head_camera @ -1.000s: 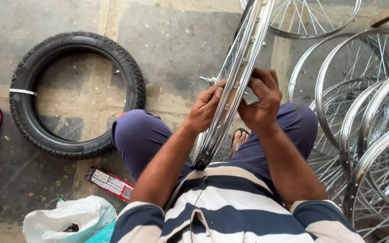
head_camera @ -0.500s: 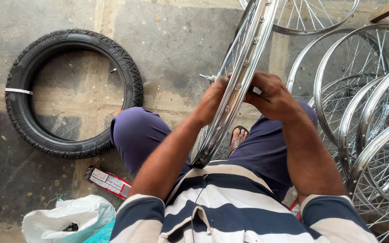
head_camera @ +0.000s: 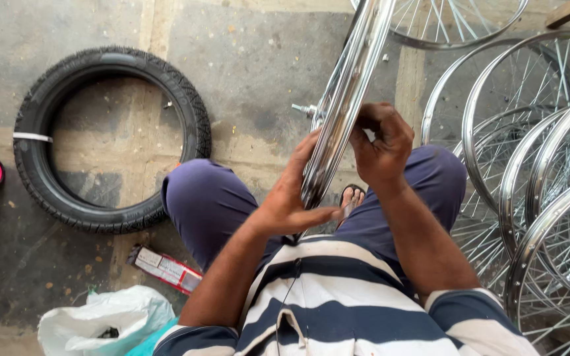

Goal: The person sits on the floor and rubs a bicycle wheel rim with a small white block to polish it. They rotate the wheel to access different sections and continue the polishing motion along the rim's surface.

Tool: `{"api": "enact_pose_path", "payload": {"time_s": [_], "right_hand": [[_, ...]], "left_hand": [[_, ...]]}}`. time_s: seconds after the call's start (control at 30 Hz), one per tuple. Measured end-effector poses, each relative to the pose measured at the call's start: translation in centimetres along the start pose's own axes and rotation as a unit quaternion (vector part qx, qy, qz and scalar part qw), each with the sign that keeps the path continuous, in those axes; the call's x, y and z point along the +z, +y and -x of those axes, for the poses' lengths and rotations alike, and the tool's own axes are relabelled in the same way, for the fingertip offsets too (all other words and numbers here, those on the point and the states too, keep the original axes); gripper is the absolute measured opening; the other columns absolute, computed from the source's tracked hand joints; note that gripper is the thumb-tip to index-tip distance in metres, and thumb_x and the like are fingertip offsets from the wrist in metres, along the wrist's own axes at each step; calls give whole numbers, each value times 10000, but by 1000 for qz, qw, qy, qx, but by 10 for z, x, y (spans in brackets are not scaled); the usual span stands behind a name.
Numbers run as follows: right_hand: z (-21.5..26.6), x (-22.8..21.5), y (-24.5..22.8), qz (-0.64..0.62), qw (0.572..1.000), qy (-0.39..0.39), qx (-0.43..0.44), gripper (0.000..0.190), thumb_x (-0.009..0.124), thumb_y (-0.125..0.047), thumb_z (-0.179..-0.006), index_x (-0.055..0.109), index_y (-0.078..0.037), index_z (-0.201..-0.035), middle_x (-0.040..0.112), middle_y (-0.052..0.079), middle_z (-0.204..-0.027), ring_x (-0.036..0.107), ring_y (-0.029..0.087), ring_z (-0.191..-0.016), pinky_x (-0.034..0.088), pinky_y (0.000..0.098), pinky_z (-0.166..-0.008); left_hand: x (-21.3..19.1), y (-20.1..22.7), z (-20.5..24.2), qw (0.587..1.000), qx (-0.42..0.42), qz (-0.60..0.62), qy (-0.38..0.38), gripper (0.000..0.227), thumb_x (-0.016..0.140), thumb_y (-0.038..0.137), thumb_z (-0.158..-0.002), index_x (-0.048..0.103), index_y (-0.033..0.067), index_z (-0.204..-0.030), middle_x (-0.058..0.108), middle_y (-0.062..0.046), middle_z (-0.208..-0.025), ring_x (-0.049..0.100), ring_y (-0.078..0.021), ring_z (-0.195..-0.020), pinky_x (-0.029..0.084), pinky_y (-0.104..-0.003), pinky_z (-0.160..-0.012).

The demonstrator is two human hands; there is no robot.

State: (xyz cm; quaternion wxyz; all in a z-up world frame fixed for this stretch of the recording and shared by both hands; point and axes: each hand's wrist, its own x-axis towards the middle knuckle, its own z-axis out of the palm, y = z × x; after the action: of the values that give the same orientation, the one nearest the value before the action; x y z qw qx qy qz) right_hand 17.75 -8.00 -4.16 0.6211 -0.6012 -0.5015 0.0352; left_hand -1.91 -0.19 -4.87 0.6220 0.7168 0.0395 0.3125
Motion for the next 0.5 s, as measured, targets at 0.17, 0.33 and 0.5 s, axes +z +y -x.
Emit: {"api": "enact_pose_path", "payload": {"time_s": [0.17,0.33,0.5], "right_hand": [[-3,-7,-8,-18,997,-38,59,177,748,9,-1021,685,18,-1187,731,91,-1064,730,154,-971,625,286,-876],[-3,-3,14,-80,994,-75,24,216,664,21,-1044,677,35,-1259,707,80,-1148,695,117,-977,605,267,-836],[9,16,31,-268,954,18,132,175,676,44,-1097,674,44,-1272,730,83,-1118,683,109,-1012,562,241,-902]], "left_hand": [[-1,15,-16,995,-90,-46,2,1070,718,117,-780,135,20,-1672,359,-257,-1654,344,-388,-1592,288,-455,-1330],[-3,32,-35,992,-96,-82,-4,1096,700,100,-742,129,37,-1676,288,-272,-1690,261,-404,-1628,241,-470,-1338],[3,37,-36,990,-52,-126,21,1146,740,102,-739,89,48,-1680,139,-269,-1758,117,-429,-1670,173,-497,-1368]]}}
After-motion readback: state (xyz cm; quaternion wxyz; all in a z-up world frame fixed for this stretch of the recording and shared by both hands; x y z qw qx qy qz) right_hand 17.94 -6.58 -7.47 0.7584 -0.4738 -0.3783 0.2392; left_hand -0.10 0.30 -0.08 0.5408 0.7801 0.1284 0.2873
